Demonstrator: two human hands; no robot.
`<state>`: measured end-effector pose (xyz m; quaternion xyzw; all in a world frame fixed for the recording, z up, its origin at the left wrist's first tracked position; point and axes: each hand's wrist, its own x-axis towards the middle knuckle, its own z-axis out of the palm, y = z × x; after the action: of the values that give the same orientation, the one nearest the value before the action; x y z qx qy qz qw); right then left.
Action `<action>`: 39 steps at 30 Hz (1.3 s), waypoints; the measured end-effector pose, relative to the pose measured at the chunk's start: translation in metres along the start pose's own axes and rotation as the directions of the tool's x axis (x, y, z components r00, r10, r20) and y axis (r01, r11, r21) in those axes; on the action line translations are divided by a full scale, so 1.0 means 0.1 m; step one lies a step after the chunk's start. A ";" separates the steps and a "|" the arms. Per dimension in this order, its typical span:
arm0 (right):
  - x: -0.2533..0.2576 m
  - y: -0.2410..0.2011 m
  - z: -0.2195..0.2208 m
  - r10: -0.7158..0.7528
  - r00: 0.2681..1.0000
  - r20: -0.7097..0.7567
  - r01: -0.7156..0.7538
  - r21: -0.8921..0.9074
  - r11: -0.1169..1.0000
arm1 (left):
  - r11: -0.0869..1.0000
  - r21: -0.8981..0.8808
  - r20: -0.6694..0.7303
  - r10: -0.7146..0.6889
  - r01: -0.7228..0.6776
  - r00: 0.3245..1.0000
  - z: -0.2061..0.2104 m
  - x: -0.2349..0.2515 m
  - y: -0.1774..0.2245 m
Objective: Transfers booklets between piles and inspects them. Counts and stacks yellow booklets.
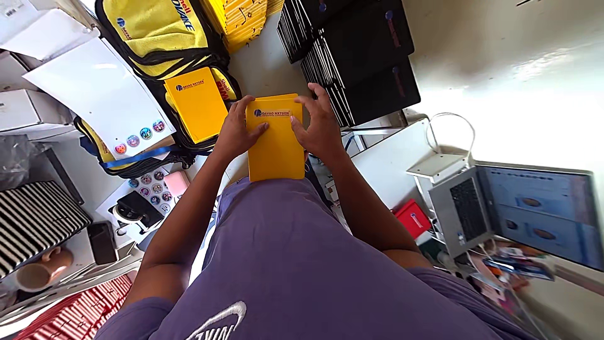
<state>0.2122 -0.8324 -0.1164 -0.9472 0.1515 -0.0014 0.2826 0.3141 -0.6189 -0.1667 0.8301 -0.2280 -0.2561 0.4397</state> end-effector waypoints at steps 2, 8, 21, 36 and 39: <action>-0.03 -0.03 0.02 -0.019 1.000 0.009 0.020 -0.062 0.998 | 1.000 0.020 0.007 0.000 0.000 1.000 -0.01 0.01 0.01; -0.12 -0.08 0.09 -0.059 0.998 0.012 0.061 -0.136 0.989 | 1.000 0.021 0.007 0.005 -0.006 1.000 0.00 -0.01 -0.01; -0.06 0.00 0.19 -0.239 0.968 -0.071 0.221 -0.202 0.954 | 0.999 0.041 0.011 0.003 -0.004 1.000 0.00 0.00 0.02; 0.34 -0.17 0.12 -0.410 0.842 -0.350 0.398 -0.110 0.911 | 1.000 -0.019 0.023 0.003 -0.002 1.000 -0.02 -0.03 -0.04; 0.43 0.06 0.03 -0.144 0.935 -0.326 0.178 0.076 0.981 | 0.999 0.011 0.018 -0.034 0.034 0.999 -0.06 -0.08 -0.03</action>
<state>0.2519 -0.8481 -0.1252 -0.9276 0.1168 -0.1853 0.3025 0.3126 -0.6090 -0.1643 0.8338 -0.2191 -0.2699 0.4289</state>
